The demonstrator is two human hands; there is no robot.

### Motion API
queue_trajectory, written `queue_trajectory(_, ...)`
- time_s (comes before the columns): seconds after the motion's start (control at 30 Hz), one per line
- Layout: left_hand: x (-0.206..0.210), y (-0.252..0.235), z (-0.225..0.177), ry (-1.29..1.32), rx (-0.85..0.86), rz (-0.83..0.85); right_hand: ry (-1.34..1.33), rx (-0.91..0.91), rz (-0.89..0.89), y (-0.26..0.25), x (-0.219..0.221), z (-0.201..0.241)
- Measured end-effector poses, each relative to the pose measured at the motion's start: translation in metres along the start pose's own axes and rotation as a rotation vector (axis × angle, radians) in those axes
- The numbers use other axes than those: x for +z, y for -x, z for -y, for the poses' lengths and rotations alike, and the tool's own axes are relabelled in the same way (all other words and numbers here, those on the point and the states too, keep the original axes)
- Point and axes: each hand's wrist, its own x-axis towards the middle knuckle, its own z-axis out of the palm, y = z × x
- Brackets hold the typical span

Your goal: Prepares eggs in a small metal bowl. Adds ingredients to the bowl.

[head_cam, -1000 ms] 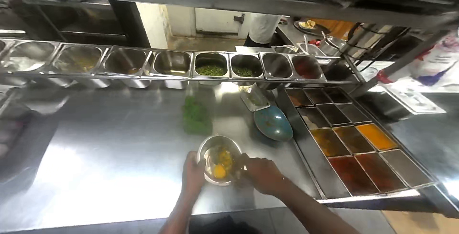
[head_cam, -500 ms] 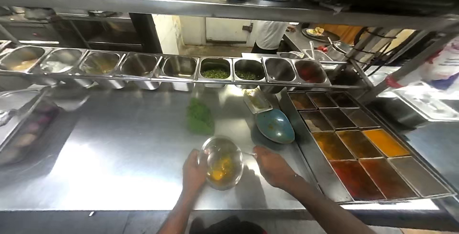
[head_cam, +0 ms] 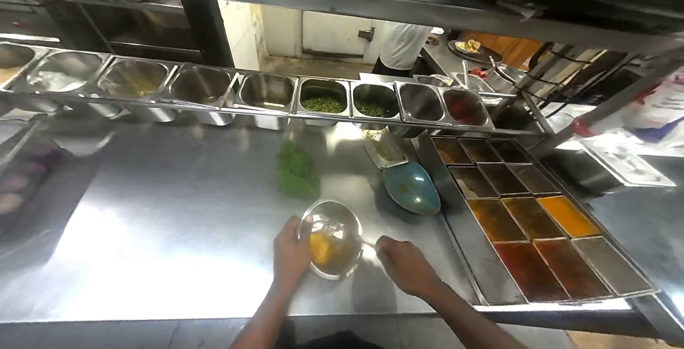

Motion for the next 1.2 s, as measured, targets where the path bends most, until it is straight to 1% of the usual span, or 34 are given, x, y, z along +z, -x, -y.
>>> queue_trajectory(0.07,-0.001,-0.002,0.001,0.018,-0.001,-0.004,-0.090,-0.070,0.026,-0.001,0.002,-0.002)
queue_trajectory(0.1,-0.002,-0.002,0.001,0.015,0.002,-0.001,-0.124,-0.075,-0.001,-0.002,0.003,-0.002)
queue_trajectory(0.17,-0.001,-0.002,0.002,0.001,0.003,0.007,-0.060,-0.026,-0.005,-0.004,0.002,-0.001)
queue_trajectory(0.23,-0.001,-0.004,0.002,0.000,-0.003,0.002,-0.069,-0.095,0.038,-0.006,0.005,-0.002)
queue_trajectory(0.27,-0.002,-0.005,0.003,-0.004,-0.007,0.006,-0.093,-0.103,0.010,-0.006,0.006,-0.004)
queue_trajectory(0.33,-0.001,-0.006,0.002,-0.007,-0.007,0.008,-0.038,-0.039,-0.024,-0.009,0.001,-0.003)
queue_trajectory(0.4,-0.002,-0.007,0.002,0.001,-0.020,0.012,-0.048,-0.077,0.029,-0.009,-0.002,-0.004)
queue_trajectory(0.43,-0.003,-0.008,0.002,-0.003,-0.029,0.019,-0.069,-0.093,0.010,-0.009,-0.002,-0.004)
queue_trajectory(0.5,-0.003,-0.009,0.001,-0.008,-0.026,0.024,0.004,-0.039,-0.006,-0.010,-0.007,-0.001)
queue_trajectory(0.57,-0.002,-0.010,0.002,0.004,-0.026,0.015,-0.004,-0.105,0.042,-0.009,-0.009,-0.003)
queue_trajectory(0.6,-0.002,-0.010,0.002,0.008,-0.024,0.012,-0.033,-0.129,0.019,-0.010,-0.007,-0.004)
queue_trajectory(0.67,-0.003,-0.010,0.000,-0.004,-0.030,0.020,0.017,-0.067,-0.012,-0.012,-0.010,-0.002)
queue_trajectory(0.73,-0.004,-0.010,-0.003,-0.022,-0.058,0.034,0.007,-0.099,0.038,-0.012,-0.011,-0.003)
queue_trajectory(0.77,-0.006,-0.011,-0.003,-0.036,-0.067,0.039,-0.015,-0.108,0.022,-0.011,-0.010,-0.003)
queue_trajectory(0.83,-0.005,-0.011,-0.003,-0.052,-0.056,0.037,0.033,-0.053,0.002,-0.011,-0.013,-0.001)
queue_trajectory(0.9,-0.004,-0.010,-0.003,-0.041,-0.058,0.027,0.013,-0.109,0.046,-0.011,-0.013,-0.003)
queue_trajectory(0.93,-0.005,-0.010,-0.003,-0.040,-0.059,0.025,-0.007,-0.125,0.018,-0.010,-0.012,-0.003)
queue_trajectory(0.97,-0.005,-0.011,-0.003,-0.043,-0.056,0.028,0.007,-0.103,-0.017,-0.011,-0.013,-0.003)
queue_trajectory(1.0,-0.004,-0.010,-0.003,-0.039,-0.050,0.027,0.045,-0.073,-0.013,-0.011,-0.015,-0.003)
queue_trajectory(1.07,-0.004,-0.010,-0.002,-0.030,-0.063,0.026,0.030,-0.114,0.022,-0.011,-0.014,-0.007)
queue_trajectory(1.13,-0.005,-0.011,-0.003,-0.035,-0.067,0.029,0.026,-0.091,-0.012,-0.012,-0.015,-0.007)
queue_trajectory(1.2,-0.004,-0.009,-0.004,-0.035,-0.070,0.027,0.042,-0.093,0.052,-0.011,-0.018,-0.007)
